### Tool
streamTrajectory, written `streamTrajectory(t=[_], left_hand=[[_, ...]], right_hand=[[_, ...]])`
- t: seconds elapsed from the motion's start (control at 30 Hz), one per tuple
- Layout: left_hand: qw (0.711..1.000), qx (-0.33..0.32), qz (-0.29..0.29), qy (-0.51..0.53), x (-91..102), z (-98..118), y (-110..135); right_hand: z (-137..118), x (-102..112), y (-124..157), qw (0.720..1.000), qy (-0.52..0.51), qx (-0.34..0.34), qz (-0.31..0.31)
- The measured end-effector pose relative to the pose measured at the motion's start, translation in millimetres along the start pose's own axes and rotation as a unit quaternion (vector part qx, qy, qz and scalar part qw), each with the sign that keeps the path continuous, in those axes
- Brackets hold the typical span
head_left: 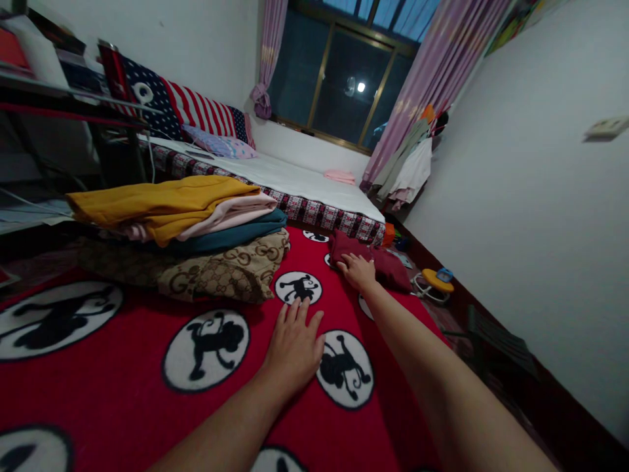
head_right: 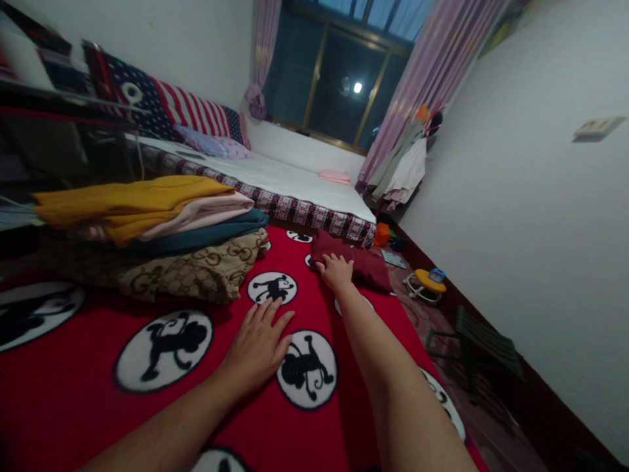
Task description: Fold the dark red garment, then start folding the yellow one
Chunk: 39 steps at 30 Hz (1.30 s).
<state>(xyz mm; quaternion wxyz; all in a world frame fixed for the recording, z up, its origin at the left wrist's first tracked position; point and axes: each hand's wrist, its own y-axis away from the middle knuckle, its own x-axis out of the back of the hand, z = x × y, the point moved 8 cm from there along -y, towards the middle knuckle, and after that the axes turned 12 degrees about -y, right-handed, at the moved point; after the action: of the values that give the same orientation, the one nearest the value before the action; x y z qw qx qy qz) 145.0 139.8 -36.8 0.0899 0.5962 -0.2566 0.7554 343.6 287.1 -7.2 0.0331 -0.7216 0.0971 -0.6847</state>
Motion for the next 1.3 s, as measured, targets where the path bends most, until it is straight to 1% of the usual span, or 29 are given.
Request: streamTrajectory(t=[0.1, 0.17, 0.2, 0.23, 0.27, 0.3, 0.33, 0.37, 0.4, 0.43, 0.5, 0.53, 0.6, 0.73, 0.9, 1.03, 1.13, 1.23, 1.3], left_hand=[[1.000, 0.000, 0.004, -0.002, -0.3, -0.4, 0.4], [1.000, 0.001, 0.005, -0.002, -0.5, -0.9, 0.6], [1.000, 0.001, 0.004, -0.002, -0.7, -0.9, 0.6], [1.000, 0.001, 0.002, -0.002, -0.8, -0.7, 0.5], [1.000, 0.000, 0.001, -0.002, -0.9, -0.4, 0.4], [1.000, 0.000, 0.000, -0.002, -0.8, -0.1, 0.3], [1.000, 0.000, -0.001, -0.003, -0.6, 0.2, 0.2], [1.000, -0.001, -0.002, -0.003, -0.2, 0.5, 0.0], [1.000, 0.000, -0.002, -0.004, 0.3, 0.7, -0.1], [1.000, 0.000, -0.002, -0.004, 0.7, 0.8, -0.2], [1.000, 0.000, -0.003, -0.005, 0.7, 0.7, -0.4], [1.000, 0.000, -0.003, -0.005, 0.4, 0.6, -0.5], [1.000, 0.000, -0.001, -0.004, -0.8, 0.3, -0.7], [1.000, -0.002, 0.013, -0.006, -2.2, -0.6, -1.1], [1.000, -0.014, 0.018, -0.007, 1.7, -1.3, -0.6], [1.000, -0.017, 0.020, -0.003, 7.3, -1.3, -0.2], [1.000, -0.016, 0.022, -0.004, 9.3, -1.3, 0.0], [1.000, -0.015, 0.022, -0.005, 9.7, -1.5, 0.5], [1.000, -0.015, 0.021, -0.009, 9.5, -1.6, 1.3]], right_hand=[[0.5, 1.0, -6.7, 0.998, -0.060, -0.018, -0.021], [5.9, 10.5, -9.8, 0.994, -0.106, -0.009, -0.038], [12.1, 19.0, -10.3, 0.993, -0.118, -0.011, -0.026], [22.0, 30.4, -9.5, 0.993, -0.116, -0.026, 0.011], [35.5, 42.6, -5.9, 0.990, -0.107, -0.059, 0.071], [51.2, 52.4, 1.3, 0.980, -0.097, -0.105, 0.137], [67.2, 56.0, 11.2, 0.966, -0.091, -0.156, 0.187], [82.1, 52.4, 21.5, 0.951, -0.092, -0.205, 0.210], [94.6, 42.0, 30.3, 0.943, -0.099, -0.244, 0.204], [104.1, 27.1, 36.7, 0.941, -0.111, -0.270, 0.173], [113.8, -1.0, 45.3, 0.943, -0.131, -0.289, 0.103], [115.3, -9.6, 48.5, 0.944, -0.133, -0.291, 0.083], [114.2, -16.6, 54.3, 0.944, -0.126, -0.299, 0.065], [97.8, -15.5, 71.9, 0.941, -0.108, -0.320, 0.033], [61.4, -14.5, 109.2, 0.950, -0.102, -0.294, 0.008], [23.2, -10.8, 142.8, 0.963, -0.079, -0.259, 0.016], [-10.1, -11.1, 165.3, 0.965, -0.084, -0.248, 0.007], [-42.8, -9.7, 182.4, 0.969, -0.101, -0.227, 0.005], [-59.5, -8.9, 190.4, 0.971, -0.116, -0.207, -0.001]])
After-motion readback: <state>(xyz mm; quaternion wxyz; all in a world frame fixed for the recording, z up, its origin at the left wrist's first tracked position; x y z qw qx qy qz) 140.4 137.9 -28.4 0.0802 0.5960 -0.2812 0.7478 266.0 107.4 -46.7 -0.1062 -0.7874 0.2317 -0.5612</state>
